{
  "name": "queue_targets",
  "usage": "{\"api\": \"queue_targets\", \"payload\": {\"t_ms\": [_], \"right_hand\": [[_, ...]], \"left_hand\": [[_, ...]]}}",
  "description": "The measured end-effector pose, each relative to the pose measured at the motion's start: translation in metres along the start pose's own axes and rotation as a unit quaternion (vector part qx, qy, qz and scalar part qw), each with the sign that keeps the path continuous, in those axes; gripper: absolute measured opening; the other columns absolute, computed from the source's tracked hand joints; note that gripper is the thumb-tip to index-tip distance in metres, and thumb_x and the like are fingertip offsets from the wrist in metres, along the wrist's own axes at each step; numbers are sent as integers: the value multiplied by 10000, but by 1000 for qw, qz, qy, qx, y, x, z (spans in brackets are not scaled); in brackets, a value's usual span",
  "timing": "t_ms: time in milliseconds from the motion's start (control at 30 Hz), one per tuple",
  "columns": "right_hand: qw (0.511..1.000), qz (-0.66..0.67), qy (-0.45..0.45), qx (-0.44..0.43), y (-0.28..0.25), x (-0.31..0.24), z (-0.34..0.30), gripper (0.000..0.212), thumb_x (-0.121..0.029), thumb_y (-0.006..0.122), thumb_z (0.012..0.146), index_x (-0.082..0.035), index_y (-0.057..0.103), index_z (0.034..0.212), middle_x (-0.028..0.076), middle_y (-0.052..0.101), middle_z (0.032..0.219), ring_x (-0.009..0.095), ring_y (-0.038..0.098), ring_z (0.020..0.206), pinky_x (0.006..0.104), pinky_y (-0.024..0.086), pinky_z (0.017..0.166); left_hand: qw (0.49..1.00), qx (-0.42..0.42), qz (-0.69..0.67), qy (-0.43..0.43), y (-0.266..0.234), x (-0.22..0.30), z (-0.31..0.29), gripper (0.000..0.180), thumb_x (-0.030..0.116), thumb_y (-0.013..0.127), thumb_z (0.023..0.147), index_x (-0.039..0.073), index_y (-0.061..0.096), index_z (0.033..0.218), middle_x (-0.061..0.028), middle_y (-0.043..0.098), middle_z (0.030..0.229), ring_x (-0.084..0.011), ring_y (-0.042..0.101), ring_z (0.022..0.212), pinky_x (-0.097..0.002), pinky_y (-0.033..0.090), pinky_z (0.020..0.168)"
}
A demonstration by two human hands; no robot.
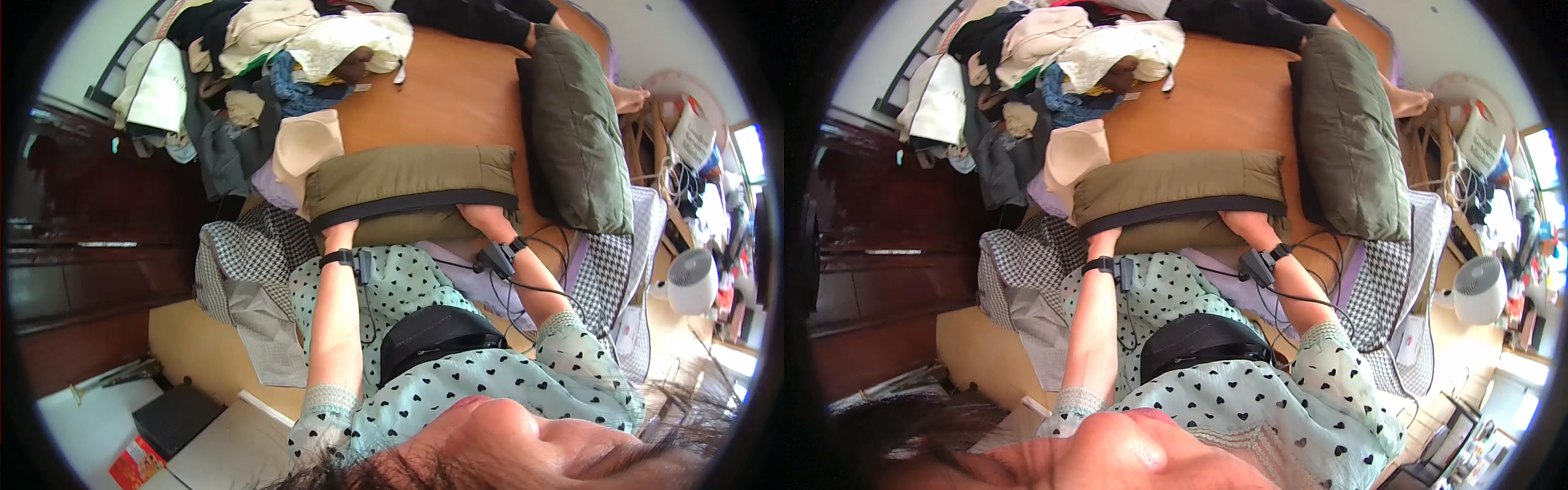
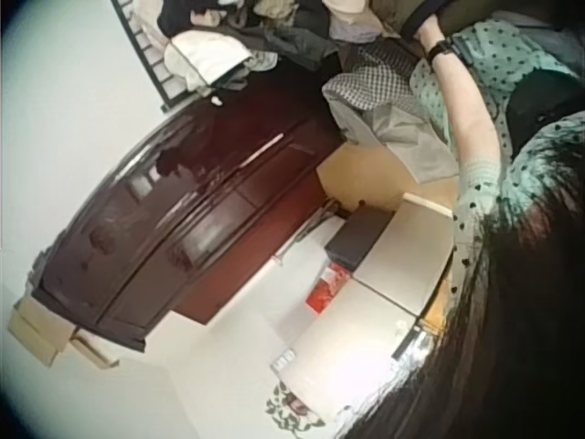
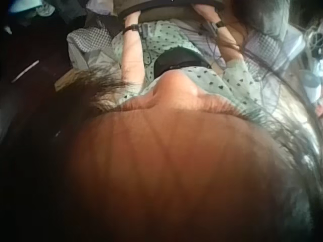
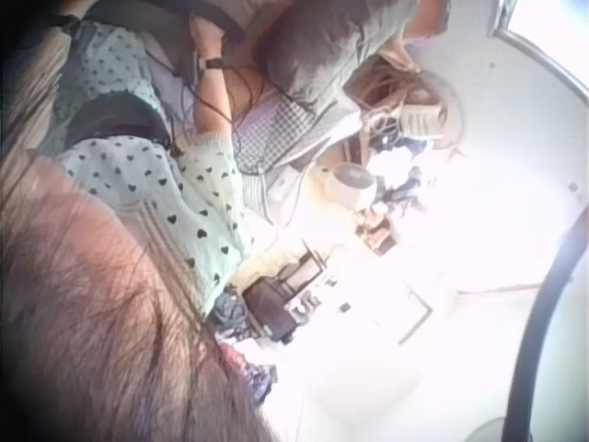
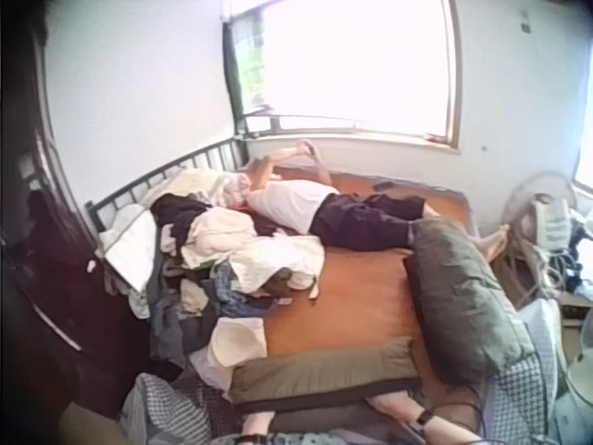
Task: The recorder folds an olive green jacket and secures it with a white strap.
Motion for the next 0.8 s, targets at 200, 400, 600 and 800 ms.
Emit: {"api": "queue_targets", "payload": {"t_ms": [200,400,600,800], "right_hand": [[995,-21,-13,94,-2,47,-18,367,-237,507,854,-76,582,1175,171,558,1222,343,490,1165,406,396,977],[996,4,-69,48,16,67,-3,376,-247,488,871,-80,569,1197,176,537,1247,351,476,1180,406,388,994],[998,-34,-49,33,-27,24,-40,365,-284,533,872,-66,586,1159,193,538,1225,367,505,1122,431,428,924],[979,28,-195,57,-81,-22,-76,169,-125,650,767,-49,639,917,134,595,1025,299,583,900,391,483,726]], "left_hand": [[998,47,32,5,-8,2,-11,733,527,517,845,102,332,1413,-158,299,1466,-290,289,1353,-377,259,1111],[994,90,3,56,1,0,1,639,468,506,869,69,416,1360,-170,385,1413,-297,344,1322,-384,299,1083],[953,168,-8,251,-29,14,-44,503,351,496,907,22,480,1286,-211,444,1346,-347,409,1252,-410,337,1041],[963,82,30,253,-83,43,-111,369,198,702,752,25,572,1050,-137,589,1016,-301,557,966,-362,462,805]]}}
Point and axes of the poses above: each hand's wrist, its own z-axis towards the middle knuckle, its own y-axis out of the palm, x = y × z, the point moved 8 cm from there along z, towards the middle knuckle
